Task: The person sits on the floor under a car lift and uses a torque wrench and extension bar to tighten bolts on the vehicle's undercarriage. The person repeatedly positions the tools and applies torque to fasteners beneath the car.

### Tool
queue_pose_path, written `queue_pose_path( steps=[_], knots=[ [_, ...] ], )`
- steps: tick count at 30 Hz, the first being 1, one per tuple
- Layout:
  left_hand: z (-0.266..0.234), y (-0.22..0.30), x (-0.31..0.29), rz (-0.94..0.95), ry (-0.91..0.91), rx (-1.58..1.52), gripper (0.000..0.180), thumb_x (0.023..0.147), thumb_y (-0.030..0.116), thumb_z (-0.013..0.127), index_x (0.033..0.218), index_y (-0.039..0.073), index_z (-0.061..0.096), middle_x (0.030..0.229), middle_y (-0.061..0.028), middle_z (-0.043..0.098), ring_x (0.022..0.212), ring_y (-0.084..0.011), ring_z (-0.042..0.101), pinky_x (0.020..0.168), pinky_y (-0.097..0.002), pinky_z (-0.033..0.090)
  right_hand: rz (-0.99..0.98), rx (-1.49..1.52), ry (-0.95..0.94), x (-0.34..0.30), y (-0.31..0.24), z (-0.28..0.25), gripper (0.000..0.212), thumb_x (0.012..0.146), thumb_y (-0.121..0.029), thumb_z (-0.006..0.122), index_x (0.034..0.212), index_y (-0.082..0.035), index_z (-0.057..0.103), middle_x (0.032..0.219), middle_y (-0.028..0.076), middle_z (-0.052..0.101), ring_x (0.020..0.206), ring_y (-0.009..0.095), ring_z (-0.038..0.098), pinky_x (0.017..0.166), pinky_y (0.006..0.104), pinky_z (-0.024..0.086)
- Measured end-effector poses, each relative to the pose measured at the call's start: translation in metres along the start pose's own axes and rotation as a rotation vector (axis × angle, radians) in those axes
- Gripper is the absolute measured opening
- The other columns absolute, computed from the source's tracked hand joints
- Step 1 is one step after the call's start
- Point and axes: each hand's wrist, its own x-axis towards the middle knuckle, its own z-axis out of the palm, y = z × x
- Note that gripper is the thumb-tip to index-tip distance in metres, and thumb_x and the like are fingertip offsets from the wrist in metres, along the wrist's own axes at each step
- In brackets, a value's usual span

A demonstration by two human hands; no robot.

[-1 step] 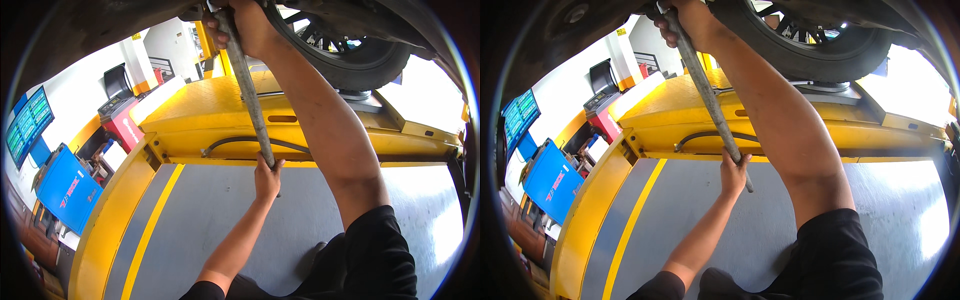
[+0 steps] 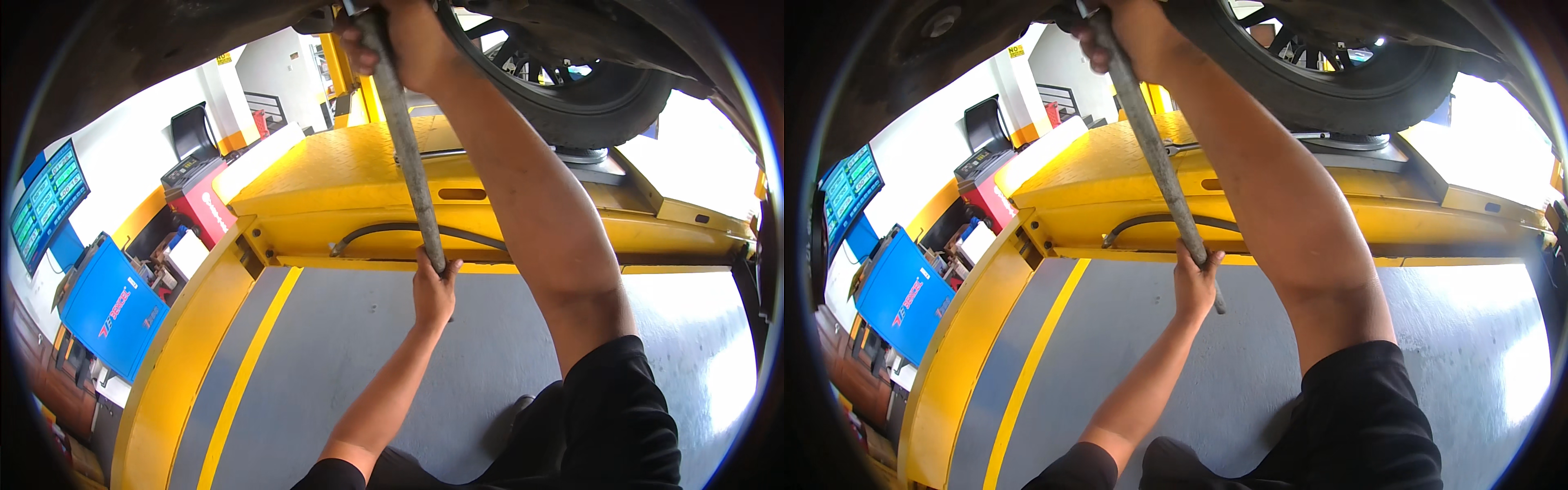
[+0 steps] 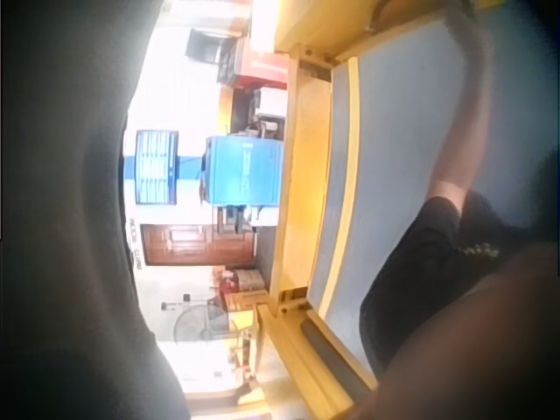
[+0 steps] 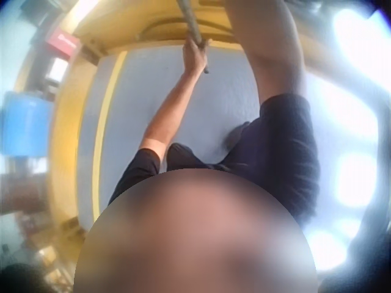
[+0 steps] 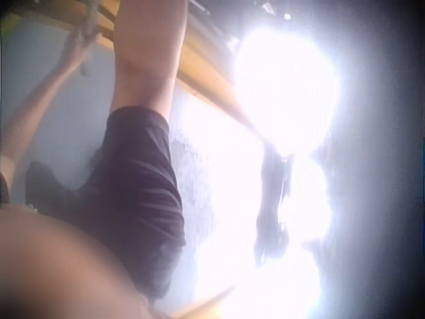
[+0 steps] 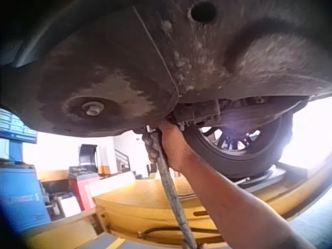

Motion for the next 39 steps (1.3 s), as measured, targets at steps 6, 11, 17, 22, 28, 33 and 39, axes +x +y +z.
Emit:
queue_pose_path(
  steps=[6, 11, 17, 22, 28, 33, 39],
  knots=[
    [-0.038, 0.013, -0.007, -0.036, -0.227, -0.066, 0.033, 0.1, 0.024, 0.069, 0.113, 0.005, 0.045, 0.083, -0.011, 0.064, 0.07, -0.0187, 0.064, 0.065, -0.0352, 0.053, -0.142, -0.186, 0.122, -0.01, -0.006, 0.014, 0.029, 0.105, -0.036, 0.057, 0.094, -0.009, 0.059, 0.066, 0.001, 0.052, 0.047, 0.013, 0.049, 0.045, 0.0308, 0.045],
    [-0.08, 0.033, -0.053, -0.227, -0.316, -0.237, 0.027, 0.096, 0.018, 0.067, 0.109, 0.009, 0.045, 0.082, 0.0002, 0.055, 0.072, -0.01, 0.054, 0.068, -0.0299, 0.05, -0.2, -0.21, 0.23, -0.017, -0.001, 0.021, 0.02, 0.101, -0.026, 0.066, 0.093, -0.008, 0.062, 0.069, 0.002, 0.056, 0.047, 0.013, 0.052, 0.041, 0.0287, 0.044],
    [-0.175, 0.115, -0.114, -0.409, -0.471, -0.24, 0.026, 0.093, 0.011, 0.069, 0.106, 0.008, 0.046, 0.084, -0.0025, 0.058, 0.076, -0.0126, 0.06, 0.07, -0.0312, 0.051, -0.17, 0.109, 0.098, -0.017, 0.018, 0.022, 0.026, 0.099, -0.016, 0.063, 0.123, -0.01, 0.053, 0.088, 0.008, 0.065, 0.06, 0.016, 0.06, 0.052, 0.0308, 0.051],
    [-0.273, 0.277, -0.127, -0.756, -0.434, -0.108, 0.036, 0.088, 0.003, 0.068, 0.115, 0.005, 0.045, 0.08, -0.0068, 0.061, 0.069, -0.0184, 0.065, 0.067, -0.0369, 0.055, -0.124, 0.308, -0.082, -0.038, 0.024, 0.034, 0.028, 0.102, -0.011, 0.052, 0.13, -0.009, 0.05, 0.116, 0.014, 0.063, 0.101, 0.027, 0.066, 0.086, 0.0459, 0.057],
    [-0.349, 0.381, -0.117, -0.885, -0.329, 0.136, 0.03, 0.098, 0.002, 0.062, 0.127, 0.004, 0.052, 0.077, -0.0038, 0.064, 0.06, -0.0116, 0.063, 0.051, -0.0267, 0.056, -0.25, 0.497, -0.024, -0.035, 0.015, 0.042, 0.024, 0.11, -0.027, 0.039, 0.121, -0.012, 0.055, 0.11, 0.008, 0.061, 0.101, 0.028, 0.065, 0.092, 0.0502, 0.054],
    [-0.337, 0.389, -0.115, -0.783, -0.271, 0.388, 0.031, 0.093, 0.003, 0.065, 0.119, 0.004, 0.047, 0.07, -0.0051, 0.058, 0.051, -0.0131, 0.058, 0.047, -0.0272, 0.052, -0.282, 0.378, 0.239, -0.02, 0.014, 0.059, 0.015, 0.109, -0.028, 0.042, 0.111, -0.015, 0.051, 0.095, 0.004, 0.059, 0.085, 0.02, 0.063, 0.077, 0.043, 0.055],
    [-0.33, 0.321, -0.144, -0.714, -0.117, 0.154, 0.033, 0.091, 0.005, 0.068, 0.116, 0.004, 0.046, 0.068, -0.0041, 0.056, 0.047, -0.0133, 0.055, 0.044, -0.0286, 0.051, -0.298, 0.29, 0.343, -0.002, 0.016, 0.068, 0.008, 0.105, -0.02, 0.046, 0.11, -0.016, 0.052, 0.089, 0.002, 0.057, 0.076, 0.014, 0.058, 0.061, 0.0363, 0.052]
  ],
)
